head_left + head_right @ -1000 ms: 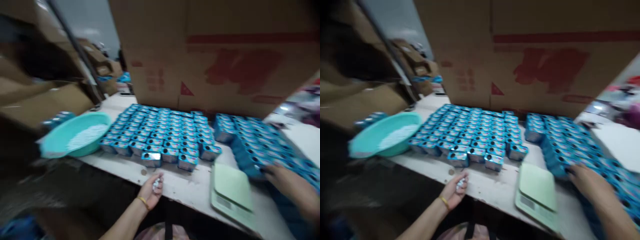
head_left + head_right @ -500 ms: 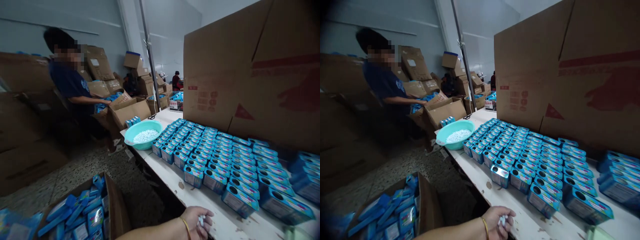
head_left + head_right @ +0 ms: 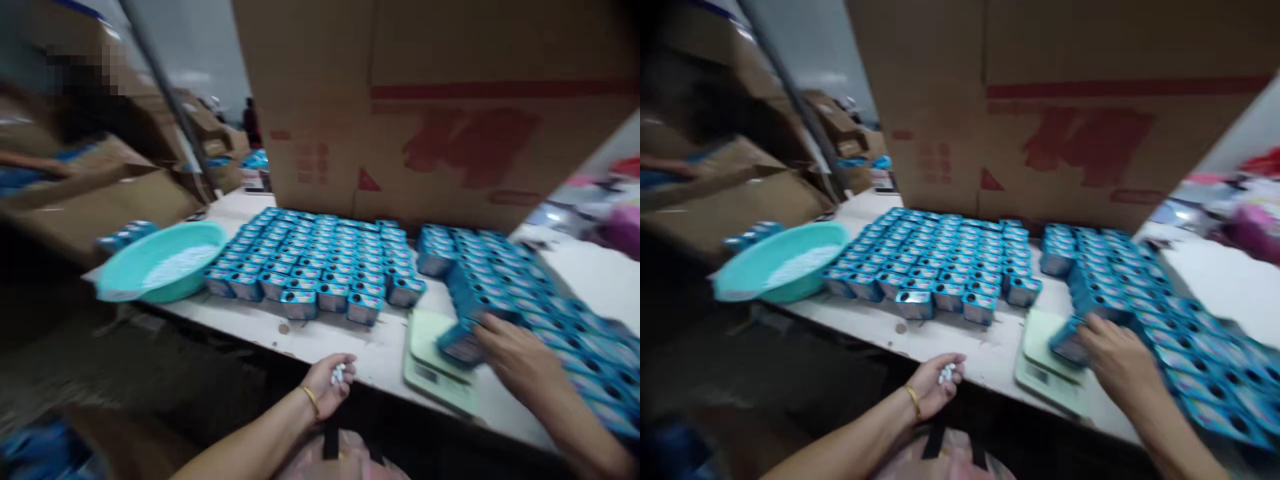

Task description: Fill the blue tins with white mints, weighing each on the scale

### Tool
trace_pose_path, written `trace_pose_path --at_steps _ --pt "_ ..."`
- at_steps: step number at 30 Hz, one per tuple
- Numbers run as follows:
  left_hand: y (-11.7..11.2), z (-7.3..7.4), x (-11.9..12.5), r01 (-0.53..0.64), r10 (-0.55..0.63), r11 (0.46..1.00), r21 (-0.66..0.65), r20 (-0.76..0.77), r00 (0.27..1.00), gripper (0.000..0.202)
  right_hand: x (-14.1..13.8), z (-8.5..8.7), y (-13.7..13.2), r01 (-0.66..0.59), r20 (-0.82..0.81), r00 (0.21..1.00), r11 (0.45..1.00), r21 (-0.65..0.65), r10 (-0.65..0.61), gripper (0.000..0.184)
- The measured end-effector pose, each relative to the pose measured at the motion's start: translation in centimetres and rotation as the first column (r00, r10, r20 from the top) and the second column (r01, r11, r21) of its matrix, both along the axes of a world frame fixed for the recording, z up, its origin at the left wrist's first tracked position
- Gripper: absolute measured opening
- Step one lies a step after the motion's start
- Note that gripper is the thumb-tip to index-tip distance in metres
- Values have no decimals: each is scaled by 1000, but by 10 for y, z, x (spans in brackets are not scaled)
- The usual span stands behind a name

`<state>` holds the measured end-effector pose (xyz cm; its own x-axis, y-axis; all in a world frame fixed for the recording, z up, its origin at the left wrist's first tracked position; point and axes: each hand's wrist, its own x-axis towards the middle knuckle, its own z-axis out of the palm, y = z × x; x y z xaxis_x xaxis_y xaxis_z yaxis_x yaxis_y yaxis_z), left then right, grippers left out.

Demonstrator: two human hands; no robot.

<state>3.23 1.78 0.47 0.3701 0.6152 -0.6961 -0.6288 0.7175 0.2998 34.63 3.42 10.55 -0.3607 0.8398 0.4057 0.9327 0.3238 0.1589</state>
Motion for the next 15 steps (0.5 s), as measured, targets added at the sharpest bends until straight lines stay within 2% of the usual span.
trace_pose_path --at_steps 2,4,7,9,11,13,15 --pt "5 1 10 45 -44 998 32 -10 999 17 0 -2 2 20 125 992 993 -115 -5 19" --pt "8 3 20 84 -83 995 47 -23 996 18 -5 0 6 73 153 987 990 -117 -54 19" --pt "8 8 35 118 -117 991 56 -25 993 18 -19 3 0 130 76 989 988 -84 -123 18" --pt "7 11 45 134 -135 990 51 17 991 18 -38 -2 -16 87 -48 995 992 -94 -92 22" --pt "4 13 55 157 -162 986 47 108 981 18 -67 -16 -37 -41 -191 982 987 -154 11 24" --pt "2 12 63 213 -218 976 44 218 951 22 -98 -35 -58 -170 -275 956 952 -253 98 27" --pt "-2 10 68 275 -273 961 35 281 920 29 -123 -54 -72 -141 -307 951 933 -331 34 30"
